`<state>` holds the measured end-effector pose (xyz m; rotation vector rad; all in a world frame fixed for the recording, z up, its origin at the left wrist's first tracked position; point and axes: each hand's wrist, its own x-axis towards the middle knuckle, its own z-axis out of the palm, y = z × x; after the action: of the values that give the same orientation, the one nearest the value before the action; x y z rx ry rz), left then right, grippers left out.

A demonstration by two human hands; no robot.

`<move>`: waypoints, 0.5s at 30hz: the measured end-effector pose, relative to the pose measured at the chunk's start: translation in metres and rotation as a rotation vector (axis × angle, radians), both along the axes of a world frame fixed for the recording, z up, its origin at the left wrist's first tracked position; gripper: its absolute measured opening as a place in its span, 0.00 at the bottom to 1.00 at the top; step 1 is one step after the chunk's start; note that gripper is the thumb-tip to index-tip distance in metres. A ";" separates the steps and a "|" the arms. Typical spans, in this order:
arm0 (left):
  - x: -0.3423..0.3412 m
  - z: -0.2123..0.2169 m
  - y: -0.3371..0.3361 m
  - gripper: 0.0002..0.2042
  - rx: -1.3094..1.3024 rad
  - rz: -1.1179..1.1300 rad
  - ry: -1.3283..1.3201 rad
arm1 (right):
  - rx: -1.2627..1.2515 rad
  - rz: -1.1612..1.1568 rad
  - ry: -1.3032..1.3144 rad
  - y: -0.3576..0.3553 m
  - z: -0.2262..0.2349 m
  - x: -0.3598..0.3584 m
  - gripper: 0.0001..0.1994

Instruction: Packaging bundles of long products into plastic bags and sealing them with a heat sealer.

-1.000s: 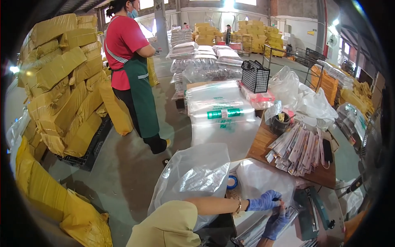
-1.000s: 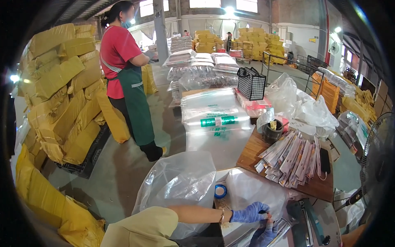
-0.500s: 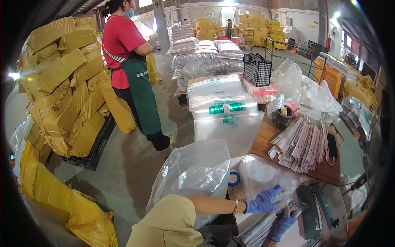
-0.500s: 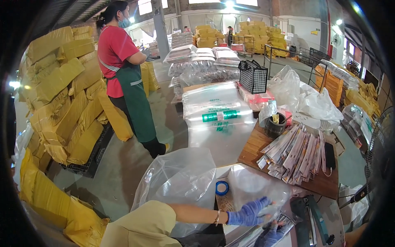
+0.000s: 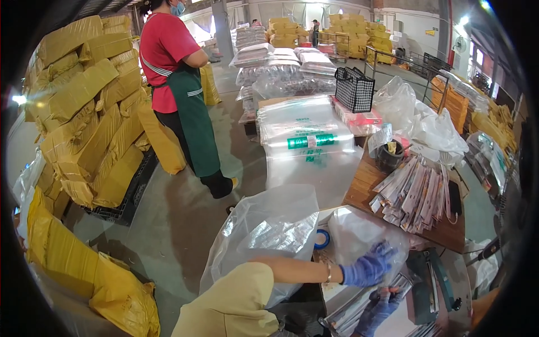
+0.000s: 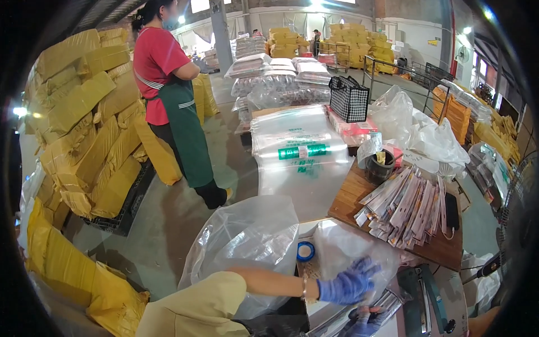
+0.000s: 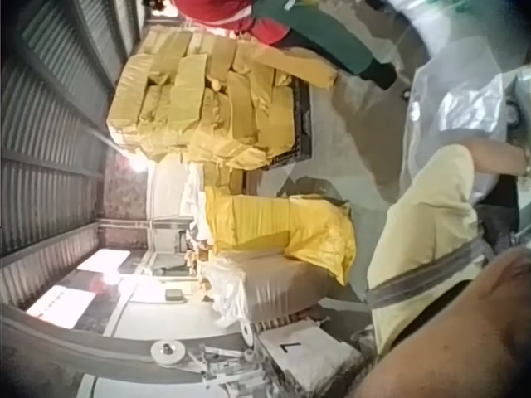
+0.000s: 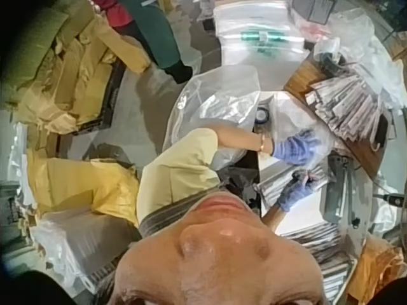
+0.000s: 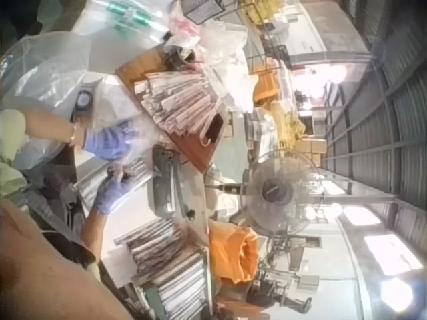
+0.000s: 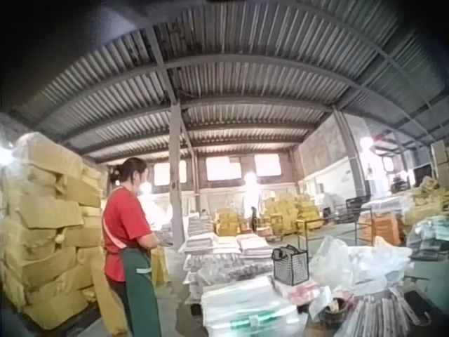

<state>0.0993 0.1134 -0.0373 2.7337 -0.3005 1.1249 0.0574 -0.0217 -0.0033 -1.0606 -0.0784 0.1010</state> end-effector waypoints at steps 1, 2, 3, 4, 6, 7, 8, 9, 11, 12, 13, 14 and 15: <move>0.004 0.007 0.005 0.21 -0.003 -0.002 -0.006 | -0.009 -0.020 0.008 0.002 0.003 -0.002 0.09; 0.012 0.015 0.016 0.22 -0.384 0.014 0.243 | -0.099 0.177 -0.014 -0.023 -0.032 0.008 0.15; 0.021 0.028 0.029 0.23 -0.762 0.031 0.497 | -0.100 0.174 -0.015 -0.032 -0.036 0.004 0.15; 0.009 0.068 0.043 0.27 -0.732 0.012 0.665 | -0.299 0.250 0.023 -0.038 -0.033 -0.003 0.21; 0.030 -0.053 0.045 0.26 -0.031 0.254 0.354 | -0.621 0.332 -0.211 -0.046 -0.048 -0.004 0.27; 0.067 -0.103 0.040 0.24 0.673 0.476 0.037 | -0.618 0.361 -0.234 -0.041 -0.059 0.010 0.27; 0.046 -0.054 0.014 0.26 1.008 0.446 -0.088 | -0.689 0.128 -0.498 -0.047 -0.066 0.025 0.30; 0.019 -0.019 0.007 0.26 1.016 0.443 -0.079 | -0.722 -0.037 -0.799 -0.036 -0.050 0.025 0.32; -0.017 0.024 0.001 0.27 0.262 -0.088 0.439 | -1.082 -0.110 -0.902 0.002 0.012 0.038 0.45; -0.009 0.030 -0.001 0.29 0.178 -0.094 0.813 | -1.220 -0.148 -0.922 0.014 0.012 0.050 0.46; -0.009 0.026 0.000 0.29 0.184 -0.099 0.808 | -1.359 -0.198 -0.927 0.022 0.002 0.074 0.46; -0.013 0.015 0.006 0.29 0.239 -0.102 0.570 | -1.352 -0.207 -0.930 0.023 -0.012 0.097 0.46; -0.013 -0.001 0.014 0.29 0.290 -0.110 0.327 | -1.293 -0.326 -0.864 0.018 -0.030 0.123 0.43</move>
<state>0.0864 0.1275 -0.0383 3.0438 -0.5970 0.6334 0.1806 -0.0042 -0.0329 -2.3279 -0.6843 -0.7065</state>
